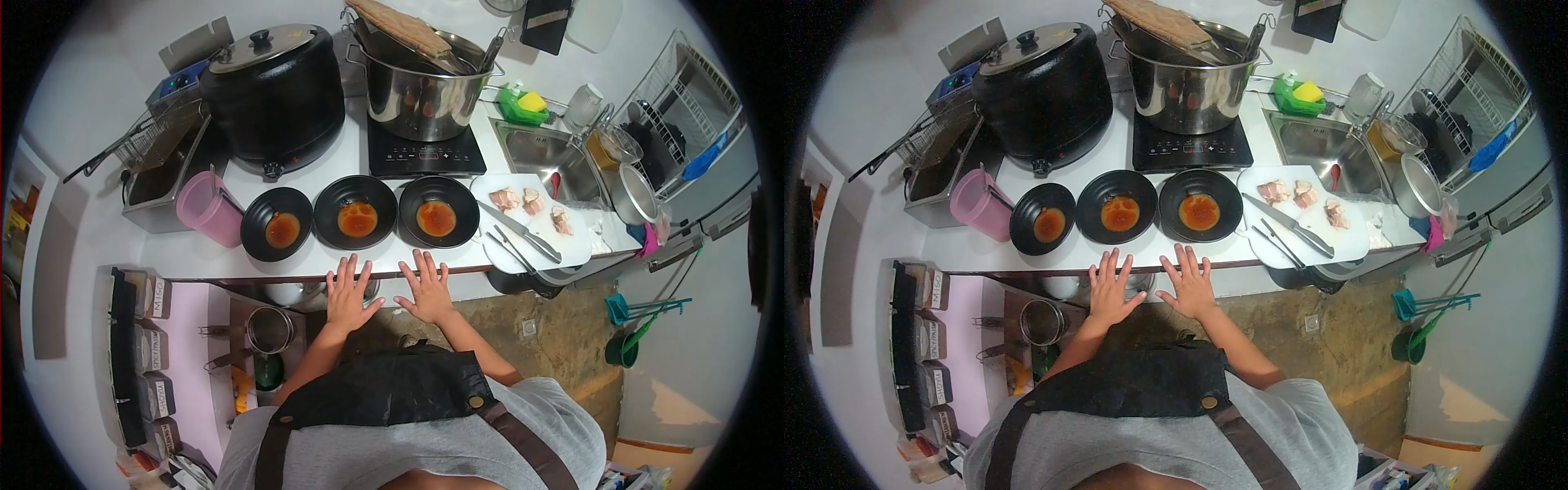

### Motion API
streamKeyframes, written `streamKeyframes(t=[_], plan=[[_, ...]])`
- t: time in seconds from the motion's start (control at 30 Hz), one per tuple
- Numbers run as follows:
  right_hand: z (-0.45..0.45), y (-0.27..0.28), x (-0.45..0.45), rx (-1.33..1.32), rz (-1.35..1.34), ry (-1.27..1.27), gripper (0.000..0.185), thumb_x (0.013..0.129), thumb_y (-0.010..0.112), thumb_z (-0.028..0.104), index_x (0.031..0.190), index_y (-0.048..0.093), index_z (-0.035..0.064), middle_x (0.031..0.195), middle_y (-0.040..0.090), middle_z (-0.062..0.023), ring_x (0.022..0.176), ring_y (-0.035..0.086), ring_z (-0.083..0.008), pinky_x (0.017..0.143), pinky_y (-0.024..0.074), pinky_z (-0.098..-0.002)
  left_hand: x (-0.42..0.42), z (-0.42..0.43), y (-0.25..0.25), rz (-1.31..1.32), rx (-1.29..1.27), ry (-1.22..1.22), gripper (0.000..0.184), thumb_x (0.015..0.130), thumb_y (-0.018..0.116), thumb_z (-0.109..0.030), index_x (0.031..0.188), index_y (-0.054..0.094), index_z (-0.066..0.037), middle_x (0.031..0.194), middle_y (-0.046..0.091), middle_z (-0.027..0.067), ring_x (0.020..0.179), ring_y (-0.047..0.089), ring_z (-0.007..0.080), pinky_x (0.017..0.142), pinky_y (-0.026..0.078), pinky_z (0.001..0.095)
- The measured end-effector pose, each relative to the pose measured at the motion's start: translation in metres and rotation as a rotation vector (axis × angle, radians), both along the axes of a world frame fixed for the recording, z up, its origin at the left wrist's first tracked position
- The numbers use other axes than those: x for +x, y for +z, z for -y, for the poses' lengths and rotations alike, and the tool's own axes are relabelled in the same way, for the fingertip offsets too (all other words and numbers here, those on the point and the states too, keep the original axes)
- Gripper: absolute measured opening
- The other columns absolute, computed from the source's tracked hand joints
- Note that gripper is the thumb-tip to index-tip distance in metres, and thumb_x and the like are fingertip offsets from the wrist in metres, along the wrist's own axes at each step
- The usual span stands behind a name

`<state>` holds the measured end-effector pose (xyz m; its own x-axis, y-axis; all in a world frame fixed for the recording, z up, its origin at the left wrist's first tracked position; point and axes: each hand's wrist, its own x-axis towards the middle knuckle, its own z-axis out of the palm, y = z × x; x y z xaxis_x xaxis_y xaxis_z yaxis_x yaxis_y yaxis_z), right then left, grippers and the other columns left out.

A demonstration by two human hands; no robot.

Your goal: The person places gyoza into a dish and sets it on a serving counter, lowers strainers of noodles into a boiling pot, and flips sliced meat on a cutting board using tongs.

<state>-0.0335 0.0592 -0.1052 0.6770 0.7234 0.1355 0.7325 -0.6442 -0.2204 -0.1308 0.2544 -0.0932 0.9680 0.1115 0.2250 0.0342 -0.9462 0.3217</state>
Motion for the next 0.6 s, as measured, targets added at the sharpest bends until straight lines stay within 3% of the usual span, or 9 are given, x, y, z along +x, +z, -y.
streamKeyframes(t=[0.6], plan=[[0.0,0.0006,-0.0005,-0.008,-0.001,-0.002,0.076,0.082,0.051,0.059,0.145,0.026,0.0229,0.151,0.015,-0.0189,0.138,0.017,-0.0379,0.103,0.0161,-0.0623,-0.0004,-0.0003,0.001,-0.007,-0.01,-0.003,0.079,0.077,0.062,-0.049,0.143,0.033,-0.016,0.148,0.023,0.0178,0.136,0.021,0.0388,0.104,0.018,0.0594]])
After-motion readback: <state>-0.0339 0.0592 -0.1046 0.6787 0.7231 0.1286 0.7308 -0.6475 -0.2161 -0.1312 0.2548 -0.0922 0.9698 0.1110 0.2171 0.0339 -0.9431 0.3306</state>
